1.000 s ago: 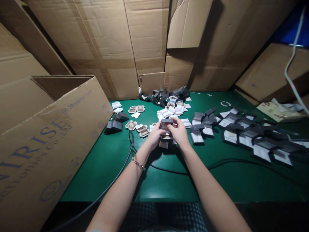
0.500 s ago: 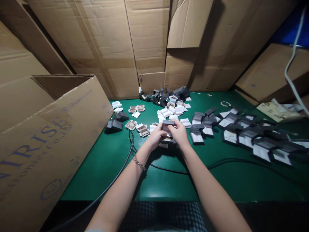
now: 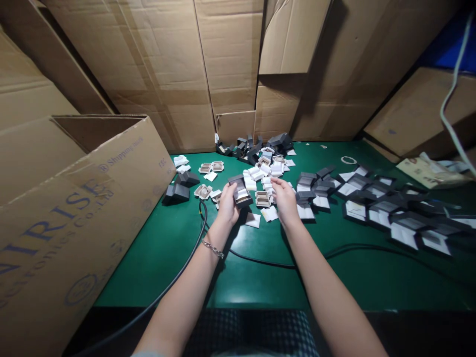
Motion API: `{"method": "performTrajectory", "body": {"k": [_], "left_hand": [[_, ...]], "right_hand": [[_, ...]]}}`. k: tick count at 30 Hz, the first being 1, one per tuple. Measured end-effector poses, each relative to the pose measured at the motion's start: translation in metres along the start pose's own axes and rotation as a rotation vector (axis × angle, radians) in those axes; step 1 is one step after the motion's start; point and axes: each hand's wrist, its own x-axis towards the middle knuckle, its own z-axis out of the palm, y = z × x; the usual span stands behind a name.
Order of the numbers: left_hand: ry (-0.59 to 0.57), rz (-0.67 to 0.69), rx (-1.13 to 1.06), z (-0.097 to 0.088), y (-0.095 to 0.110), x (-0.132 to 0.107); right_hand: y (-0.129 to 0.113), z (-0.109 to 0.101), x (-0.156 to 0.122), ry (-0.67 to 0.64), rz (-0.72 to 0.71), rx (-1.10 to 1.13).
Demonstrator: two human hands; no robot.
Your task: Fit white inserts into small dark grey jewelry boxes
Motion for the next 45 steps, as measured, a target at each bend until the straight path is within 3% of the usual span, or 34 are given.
{"method": "performTrajectory", "body": {"k": [3, 6, 11, 19, 23, 29, 36, 41, 45], "left_hand": [[0.05, 0.02, -0.004, -0.004, 0.001, 0.003], [0.075, 0.039, -0.029, -0.007, 0.002, 0.006], [0.12, 0.027, -0.104, -0.012, 0.007, 0.011], [0.228, 0.102, -0.121, -0.01, 0.01, 0.013], [0.22, 0.048, -0.147, -0.006, 0.015, 0.007], [0.172, -0.024, -0.178, -0.005, 0.018, 0.003], [0.097, -0.098, -0.223, -0.01, 0.015, 0.007], [-0.027, -0.152, -0.225, -0.011, 0.015, 0.004], [-0.086, -0.203, -0.238, -0.011, 0.017, 0.001]], "right_hand": [[0.004, -0.005, 0.003, 0.023, -0.144, -0.214], [0.007, -0.004, 0.0, 0.017, -0.316, -0.564], [0.006, 0.004, -0.016, -0.134, -0.344, -0.988], [0.009, 0.001, -0.021, -0.226, -0.39, -1.207], [0.01, -0.002, -0.017, -0.246, -0.385, -1.2], [0.011, -0.01, -0.009, -0.359, -0.246, -1.188], [0.008, -0.005, -0.009, -0.339, -0.305, -1.086], [0.005, -0.002, -0.002, -0.244, -0.274, -0.613], [0.002, 0.001, 0.0, -0.294, -0.033, -0.07]]}}
